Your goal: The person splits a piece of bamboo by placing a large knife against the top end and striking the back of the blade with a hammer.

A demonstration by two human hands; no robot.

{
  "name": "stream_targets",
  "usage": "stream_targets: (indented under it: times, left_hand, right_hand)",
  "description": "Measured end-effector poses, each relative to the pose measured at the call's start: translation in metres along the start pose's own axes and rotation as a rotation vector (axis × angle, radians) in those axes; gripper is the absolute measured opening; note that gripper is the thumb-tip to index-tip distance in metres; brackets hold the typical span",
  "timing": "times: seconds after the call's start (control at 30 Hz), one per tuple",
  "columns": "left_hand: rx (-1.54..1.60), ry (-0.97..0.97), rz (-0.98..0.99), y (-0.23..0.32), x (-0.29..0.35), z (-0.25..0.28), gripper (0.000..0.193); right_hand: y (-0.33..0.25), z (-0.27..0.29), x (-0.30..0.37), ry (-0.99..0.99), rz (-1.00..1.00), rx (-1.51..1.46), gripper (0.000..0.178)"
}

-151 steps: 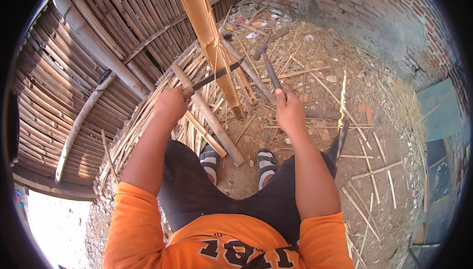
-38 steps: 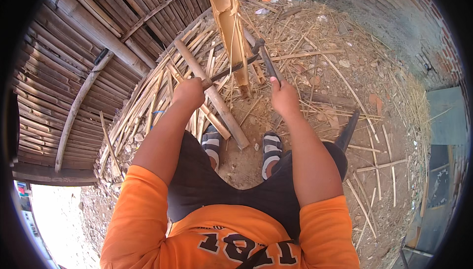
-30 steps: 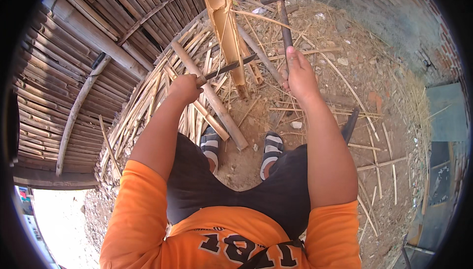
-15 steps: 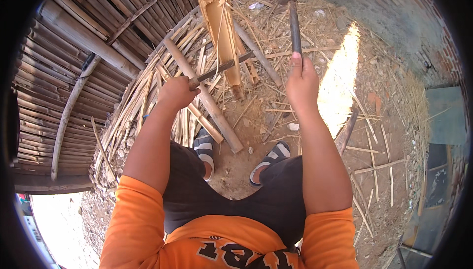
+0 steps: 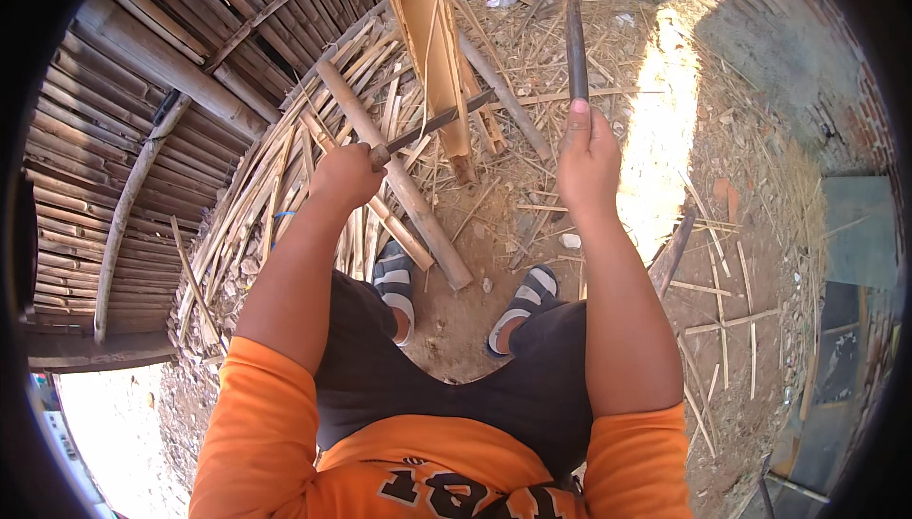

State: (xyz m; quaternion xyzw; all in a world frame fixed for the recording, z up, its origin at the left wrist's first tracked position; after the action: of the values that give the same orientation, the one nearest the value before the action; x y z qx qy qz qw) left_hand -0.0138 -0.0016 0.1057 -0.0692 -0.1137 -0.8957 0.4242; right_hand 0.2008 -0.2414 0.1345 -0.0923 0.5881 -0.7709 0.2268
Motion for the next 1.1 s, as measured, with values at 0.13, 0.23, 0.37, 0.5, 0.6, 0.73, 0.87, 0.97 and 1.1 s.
stream_targets:
  times: [0.13,0.23,0.37,0.5,0.6,0.73,0.87,0.97,1.1]
  left_hand:
    - [-0.022,-0.042,0.003,0.011,0.003,0.003,0.03]
    - [-0.045,-0.045,-0.015,0.014,0.009,0.01,0.029]
    - [-0.027,-0.058,0.012,0.001,0.0,-0.01,0.034]
    - [-0.026,-0.057,0.025,-0.001,-0.007,-0.016,0.034]
    - [-0.01,-0.06,0.007,0.009,0.002,-0.003,0.029]
    - [-0.017,-0.057,0.028,0.01,-0.002,-0.002,0.03]
    - [0.024,-0.07,0.06,-0.002,-0.007,-0.017,0.035]
    - [0.036,-0.044,0.051,-0.007,-0.009,-0.022,0.035]
    - [-0.002,-0.047,0.032,0.003,-0.007,-0.018,0.03]
  right_hand:
    - [0.018,-0.024,0.017,-0.028,0.04,0.331,0.051]
    - [0.07,-0.026,0.018,-0.233,-0.03,0.61,0.05]
    - [0.016,-0.021,0.015,-0.108,0.048,0.371,0.05]
    - [0.011,-0.02,0.01,-0.005,0.131,0.093,0.05]
    - [0.045,-0.029,0.027,-0.056,0.128,0.319,0.051]
    - [0.071,-0.028,0.005,-0.135,-0.017,0.435,0.052]
    - [0.006,-0.014,0.001,-0.012,0.03,0.109,0.052]
    - [0.009,-0.018,0.004,0.019,0.082,-0.124,0.052]
    - [0.063,-0.032,0.022,-0.179,0.055,0.41,0.051]
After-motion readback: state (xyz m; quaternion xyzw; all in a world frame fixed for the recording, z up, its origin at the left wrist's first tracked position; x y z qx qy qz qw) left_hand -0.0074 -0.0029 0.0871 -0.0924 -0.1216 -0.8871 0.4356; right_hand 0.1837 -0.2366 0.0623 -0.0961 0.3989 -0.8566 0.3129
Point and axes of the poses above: each hand's wrist, its own x-axis away from the middle knuckle, its own z-axis out of the back of the hand, y = z × x, the point moved 1 cm from there along -x, towards the middle knuckle
